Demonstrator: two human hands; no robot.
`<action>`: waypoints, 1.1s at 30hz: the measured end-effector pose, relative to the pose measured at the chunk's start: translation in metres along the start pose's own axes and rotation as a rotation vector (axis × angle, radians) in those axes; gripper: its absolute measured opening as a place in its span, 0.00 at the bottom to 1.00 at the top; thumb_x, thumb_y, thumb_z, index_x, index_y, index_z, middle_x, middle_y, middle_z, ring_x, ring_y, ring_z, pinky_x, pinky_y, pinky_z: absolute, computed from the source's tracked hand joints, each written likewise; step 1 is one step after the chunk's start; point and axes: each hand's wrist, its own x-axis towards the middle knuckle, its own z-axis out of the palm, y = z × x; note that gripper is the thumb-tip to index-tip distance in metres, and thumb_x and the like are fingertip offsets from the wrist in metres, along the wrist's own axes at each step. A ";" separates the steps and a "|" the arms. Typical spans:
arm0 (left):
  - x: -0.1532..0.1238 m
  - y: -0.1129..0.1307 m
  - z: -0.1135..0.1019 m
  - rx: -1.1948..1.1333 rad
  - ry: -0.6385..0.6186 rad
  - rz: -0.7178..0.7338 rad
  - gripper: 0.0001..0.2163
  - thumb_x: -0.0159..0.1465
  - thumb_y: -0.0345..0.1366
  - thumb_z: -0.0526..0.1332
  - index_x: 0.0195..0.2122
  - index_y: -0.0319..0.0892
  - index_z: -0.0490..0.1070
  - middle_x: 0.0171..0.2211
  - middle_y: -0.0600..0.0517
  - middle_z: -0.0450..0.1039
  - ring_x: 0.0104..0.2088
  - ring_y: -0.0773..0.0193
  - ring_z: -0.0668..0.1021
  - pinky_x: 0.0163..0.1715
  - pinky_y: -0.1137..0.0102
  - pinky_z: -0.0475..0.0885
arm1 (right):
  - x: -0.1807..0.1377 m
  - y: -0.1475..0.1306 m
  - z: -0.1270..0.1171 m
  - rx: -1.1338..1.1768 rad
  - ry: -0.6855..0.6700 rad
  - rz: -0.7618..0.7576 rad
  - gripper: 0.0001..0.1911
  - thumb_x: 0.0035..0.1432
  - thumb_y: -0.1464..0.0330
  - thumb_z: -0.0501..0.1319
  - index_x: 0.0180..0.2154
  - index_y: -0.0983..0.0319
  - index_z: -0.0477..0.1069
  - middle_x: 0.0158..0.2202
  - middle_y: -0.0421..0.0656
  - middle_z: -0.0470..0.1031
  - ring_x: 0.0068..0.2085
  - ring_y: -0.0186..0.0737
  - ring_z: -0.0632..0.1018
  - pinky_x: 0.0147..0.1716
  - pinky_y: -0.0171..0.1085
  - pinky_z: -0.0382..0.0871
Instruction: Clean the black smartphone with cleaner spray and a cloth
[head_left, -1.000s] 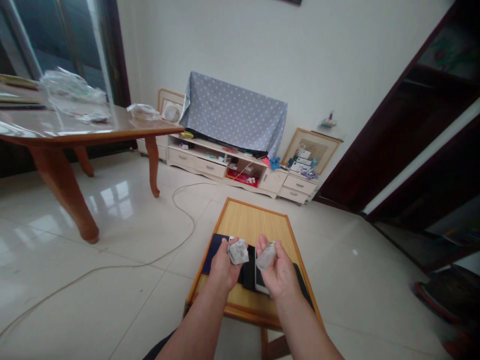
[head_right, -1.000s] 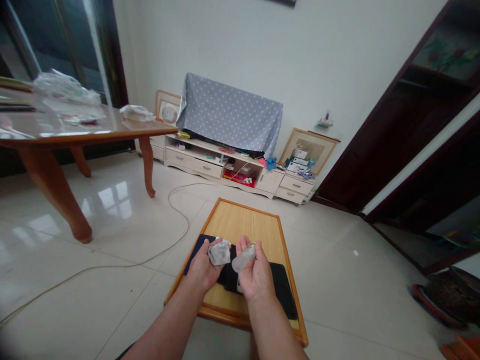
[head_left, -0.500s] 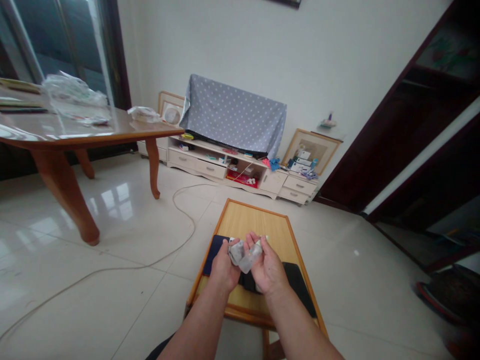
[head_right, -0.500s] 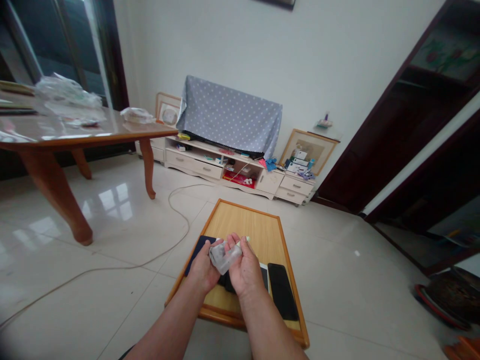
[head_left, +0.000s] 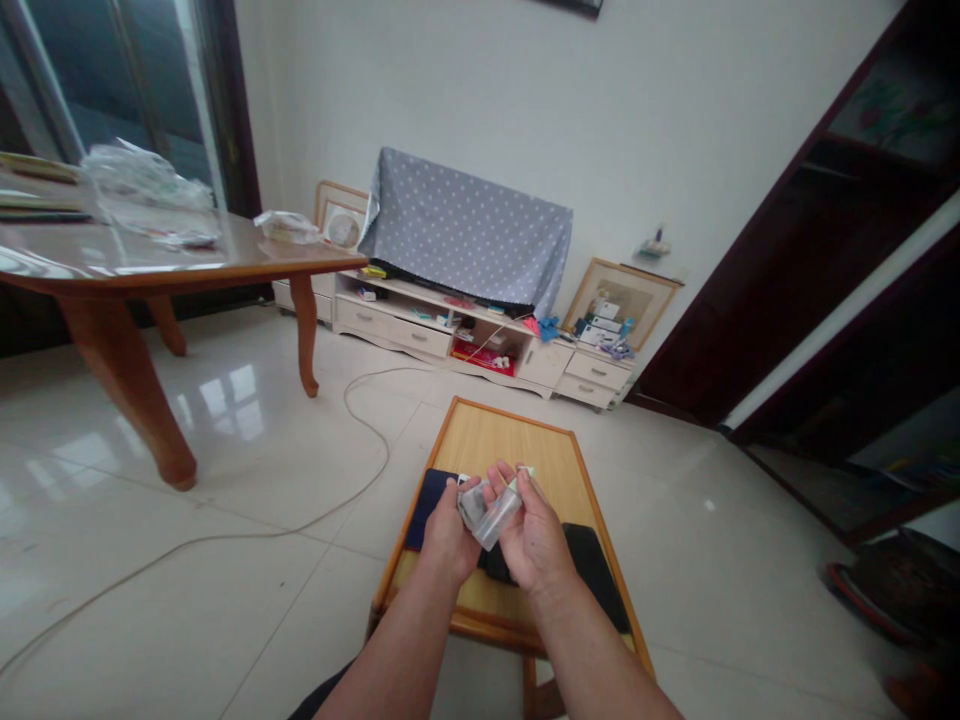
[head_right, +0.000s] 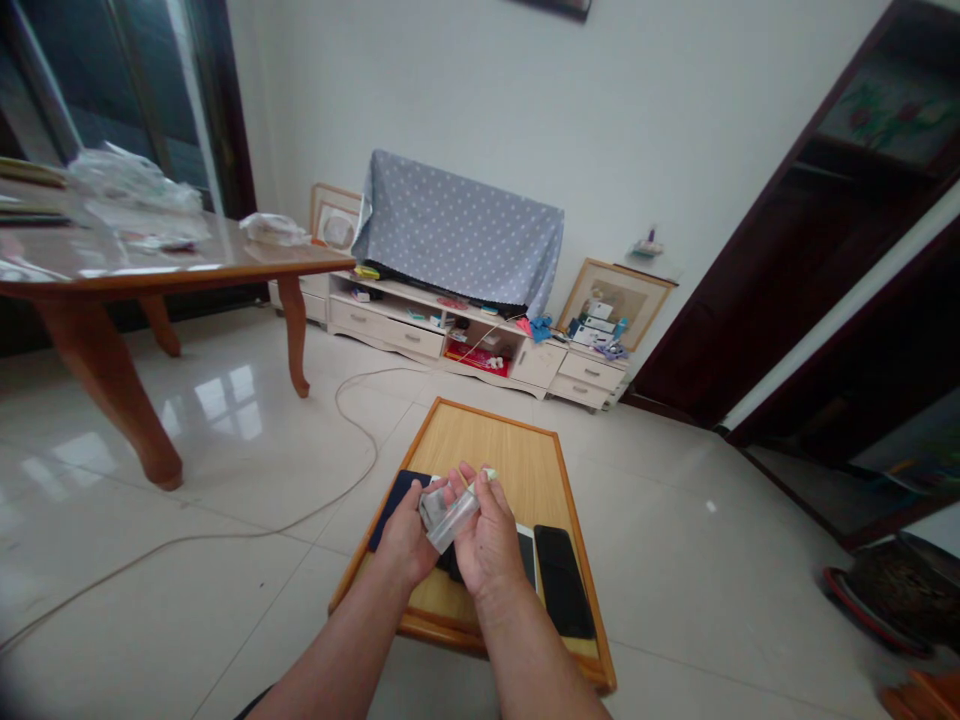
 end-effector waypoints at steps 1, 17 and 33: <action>-0.001 0.000 0.000 -0.003 0.002 0.001 0.18 0.71 0.46 0.52 0.48 0.37 0.72 0.40 0.44 0.80 0.37 0.59 0.82 0.41 0.64 0.78 | 0.000 0.000 0.000 -0.006 0.001 -0.004 0.17 0.58 0.63 0.69 0.47 0.57 0.69 0.53 0.45 0.76 0.57 0.44 0.76 0.56 0.45 0.72; 0.004 0.000 -0.006 -0.014 0.051 0.057 0.18 0.71 0.45 0.51 0.47 0.36 0.73 0.37 0.43 0.79 0.33 0.60 0.83 0.36 0.65 0.79 | -0.014 0.028 0.004 -0.096 0.017 -0.060 0.19 0.57 0.57 0.69 0.47 0.57 0.70 0.54 0.44 0.74 0.56 0.44 0.75 0.56 0.46 0.70; 0.003 0.008 -0.003 -0.030 0.023 0.075 0.18 0.71 0.47 0.50 0.45 0.38 0.71 0.37 0.43 0.78 0.35 0.57 0.81 0.35 0.63 0.77 | -0.029 -0.022 -0.004 -0.416 0.016 -0.057 0.26 0.55 0.55 0.69 0.51 0.61 0.70 0.32 0.42 0.79 0.27 0.34 0.77 0.27 0.32 0.74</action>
